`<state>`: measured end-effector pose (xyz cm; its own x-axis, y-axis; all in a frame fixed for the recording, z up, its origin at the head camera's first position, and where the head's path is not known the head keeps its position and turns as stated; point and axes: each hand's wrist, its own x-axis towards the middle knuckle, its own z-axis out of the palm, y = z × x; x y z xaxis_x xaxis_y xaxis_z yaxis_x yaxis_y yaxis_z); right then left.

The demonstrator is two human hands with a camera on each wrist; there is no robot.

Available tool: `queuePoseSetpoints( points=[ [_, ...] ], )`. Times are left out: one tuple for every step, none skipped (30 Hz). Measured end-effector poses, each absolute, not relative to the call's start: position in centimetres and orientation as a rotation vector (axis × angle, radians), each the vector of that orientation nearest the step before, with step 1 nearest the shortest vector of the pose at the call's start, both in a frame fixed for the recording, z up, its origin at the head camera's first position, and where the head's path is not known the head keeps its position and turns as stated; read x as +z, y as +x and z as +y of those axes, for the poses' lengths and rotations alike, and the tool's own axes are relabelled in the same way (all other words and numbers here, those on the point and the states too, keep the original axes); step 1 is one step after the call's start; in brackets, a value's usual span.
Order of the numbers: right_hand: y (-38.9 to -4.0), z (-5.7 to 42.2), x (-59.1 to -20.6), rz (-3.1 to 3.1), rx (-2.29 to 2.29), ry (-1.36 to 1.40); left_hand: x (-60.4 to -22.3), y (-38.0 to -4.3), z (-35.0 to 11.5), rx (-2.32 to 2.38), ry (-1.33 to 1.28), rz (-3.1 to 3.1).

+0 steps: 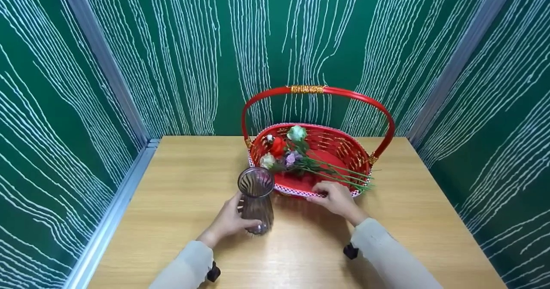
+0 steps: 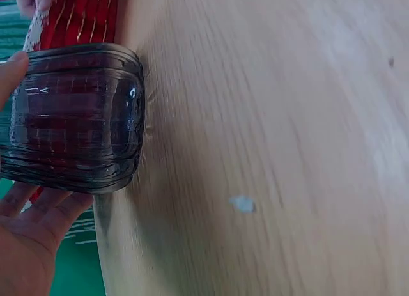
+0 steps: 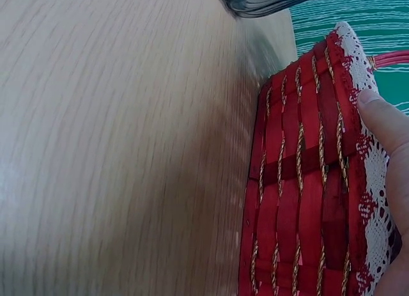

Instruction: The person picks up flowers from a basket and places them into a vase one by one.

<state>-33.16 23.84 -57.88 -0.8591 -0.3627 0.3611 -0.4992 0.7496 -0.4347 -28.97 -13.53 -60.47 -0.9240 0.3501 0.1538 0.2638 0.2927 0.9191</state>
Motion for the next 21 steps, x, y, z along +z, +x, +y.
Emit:
queuePoseSetpoints(
  points=[
    [-33.2, 23.8, -57.9, -2.698, 0.778, 0.674, -60.5, -28.9, -13.3, 1.724, 0.582, 2.457],
    [-33.2, 23.8, -57.9, -2.701, 0.782, 0.673, -60.4, -28.8, -13.2, 1.724, 0.588, 2.452],
    [-33.2, 23.8, -57.9, -2.704, 0.786, 0.672, -60.4, -28.7, -13.0, 1.72, 0.593, 2.451],
    [-33.2, 23.8, -58.0, -2.707, 0.785, 0.67, -60.4, -28.6, -12.8, 1.718, 0.597, 2.45],
    [-33.2, 23.8, -58.0, -2.709, 0.79, 0.669, -60.4, -28.5, -12.6, 1.715, 0.609, 2.449],
    [-33.3, 23.8, -58.0, -2.711, 0.791, 0.667, -60.4, -28.5, -12.4, 1.711, 0.623, 2.45],
    [-33.3, 23.8, -58.0, -2.712, 0.788, 0.667, -60.4, -28.4, -12.2, 1.707, 0.636, 2.45],
    [-33.3, 23.8, -58.0, -2.713, 0.787, 0.667, -60.4, -28.3, -12.1, 1.703, 0.648, 2.451],
    [-33.2, 23.7, -58.0, -2.713, 0.787, 0.666, -60.4, -28.2, -11.9, 1.701, 0.658, 2.448],
    [-33.2, 23.7, -58.0, -2.713, 0.789, 0.666, -60.4, -28.1, -11.7, 1.7, 0.674, 2.445],
    [-33.2, 23.7, -58.0, -2.714, 0.791, 0.664, -60.5, -28.0, -11.6, 1.698, 0.688, 2.443],
    [-33.2, 23.7, -58.0, -2.713, 0.79, 0.662, -60.5, -27.9, -11.4, 1.697, 0.694, 2.44],
    [-33.2, 23.7, -58.0, -2.713, 0.792, 0.656, -60.5, -27.9, -11.3, 1.691, 0.703, 2.444],
    [-33.2, 23.7, -58.0, -2.71, 0.787, 0.656, -60.5, -27.8, -11.1, 1.686, 0.708, 2.447],
    [-33.2, 23.7, -58.1, -2.709, 0.785, 0.651, -60.5, -27.8, -11.0, 1.68, 0.714, 2.45],
    [-33.2, 23.7, -58.1, -2.707, 0.782, 0.648, -60.5, -27.7, -10.9, 1.676, 0.725, 2.456],
    [-33.3, 23.7, -58.2, -2.704, 0.777, 0.644, -60.6, -27.7, -10.8, 1.669, 0.731, 2.465],
    [-33.3, 23.8, -58.2, -2.701, 0.774, 0.641, -60.6, -27.6, -10.6, 1.66, 0.732, 2.472],
    [-33.3, 23.8, -58.2, -2.7, 0.772, 0.637, -60.6, -27.6, -10.5, 1.65, 0.737, 2.479],
    [-33.3, 23.8, -58.2, -2.699, 0.772, 0.637, -60.6, -27.5, -10.4, 1.642, 0.733, 2.482],
    [-33.3, 23.8, -58.2, -2.7, 0.776, 0.633, -60.6, -27.5, -10.3, 1.639, 0.736, 2.484]
  ],
)
